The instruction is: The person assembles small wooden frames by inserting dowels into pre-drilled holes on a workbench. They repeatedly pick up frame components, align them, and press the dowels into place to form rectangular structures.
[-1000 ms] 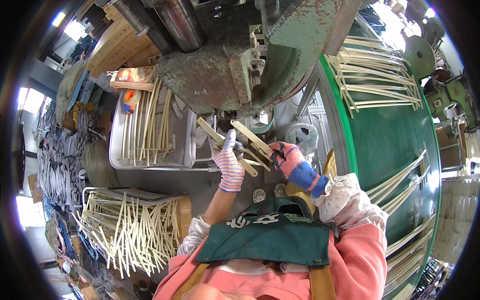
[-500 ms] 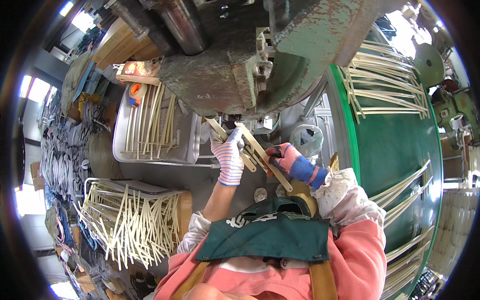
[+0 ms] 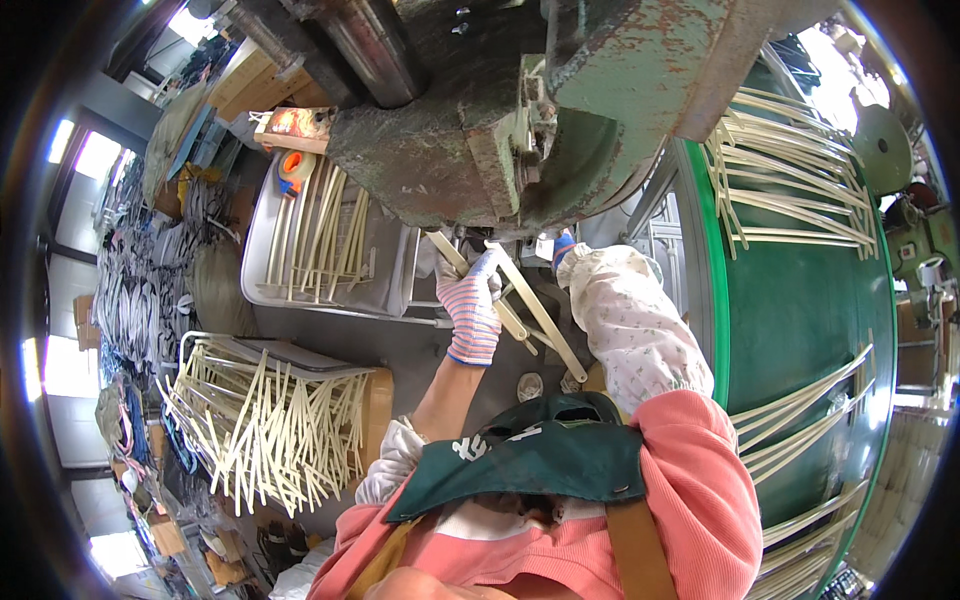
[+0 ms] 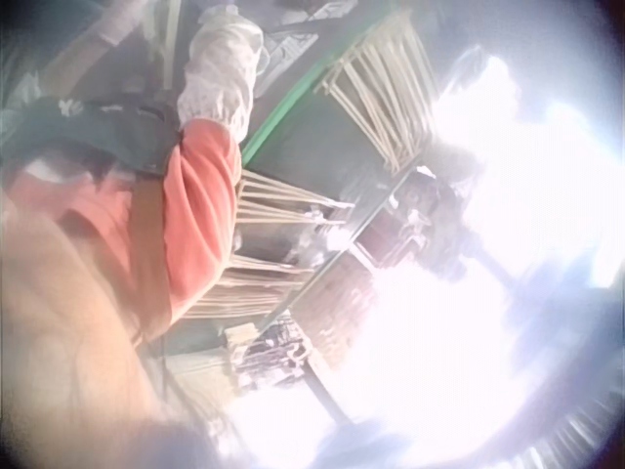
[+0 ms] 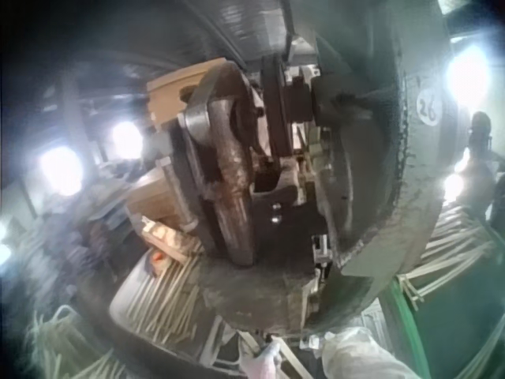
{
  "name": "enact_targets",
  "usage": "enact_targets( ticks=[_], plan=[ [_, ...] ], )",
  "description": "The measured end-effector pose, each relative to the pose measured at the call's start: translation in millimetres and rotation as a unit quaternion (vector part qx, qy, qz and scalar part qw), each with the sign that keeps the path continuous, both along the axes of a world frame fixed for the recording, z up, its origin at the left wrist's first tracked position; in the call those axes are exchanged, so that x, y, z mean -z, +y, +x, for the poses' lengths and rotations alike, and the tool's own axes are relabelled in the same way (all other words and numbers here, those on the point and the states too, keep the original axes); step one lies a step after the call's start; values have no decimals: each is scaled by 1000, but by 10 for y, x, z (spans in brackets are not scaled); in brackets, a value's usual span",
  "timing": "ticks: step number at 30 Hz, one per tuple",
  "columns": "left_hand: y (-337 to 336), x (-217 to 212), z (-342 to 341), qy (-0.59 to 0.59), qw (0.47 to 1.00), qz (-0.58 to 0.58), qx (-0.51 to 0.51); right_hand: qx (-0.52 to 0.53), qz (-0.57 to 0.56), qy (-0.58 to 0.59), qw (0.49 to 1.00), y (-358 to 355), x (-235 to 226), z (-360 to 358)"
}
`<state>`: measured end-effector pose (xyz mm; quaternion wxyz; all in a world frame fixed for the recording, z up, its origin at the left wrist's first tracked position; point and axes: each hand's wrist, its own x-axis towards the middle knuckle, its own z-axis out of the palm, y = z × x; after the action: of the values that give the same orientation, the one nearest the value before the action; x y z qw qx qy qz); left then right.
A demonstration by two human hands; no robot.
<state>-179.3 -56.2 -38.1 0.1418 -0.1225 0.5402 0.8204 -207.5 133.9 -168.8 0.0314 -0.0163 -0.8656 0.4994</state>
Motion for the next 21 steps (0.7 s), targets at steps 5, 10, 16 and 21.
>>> enact_targets(
  ticks=[5,10,16,21],
  plan=[
    [4,16,2,-14,1000,4,-18,-19,-39,11,999,4,1,-35],
    [5,139,-5,-21,999,-30,-13,-24,-47,24,998,-19,35,7],
    [-229,246,-4,-34,993,-68,92,-36,-66,38,996,18,42,44],
    [-591,107,233,25,975,-146,165,-58,-84,52,993,68,321,-29]
  ],
)
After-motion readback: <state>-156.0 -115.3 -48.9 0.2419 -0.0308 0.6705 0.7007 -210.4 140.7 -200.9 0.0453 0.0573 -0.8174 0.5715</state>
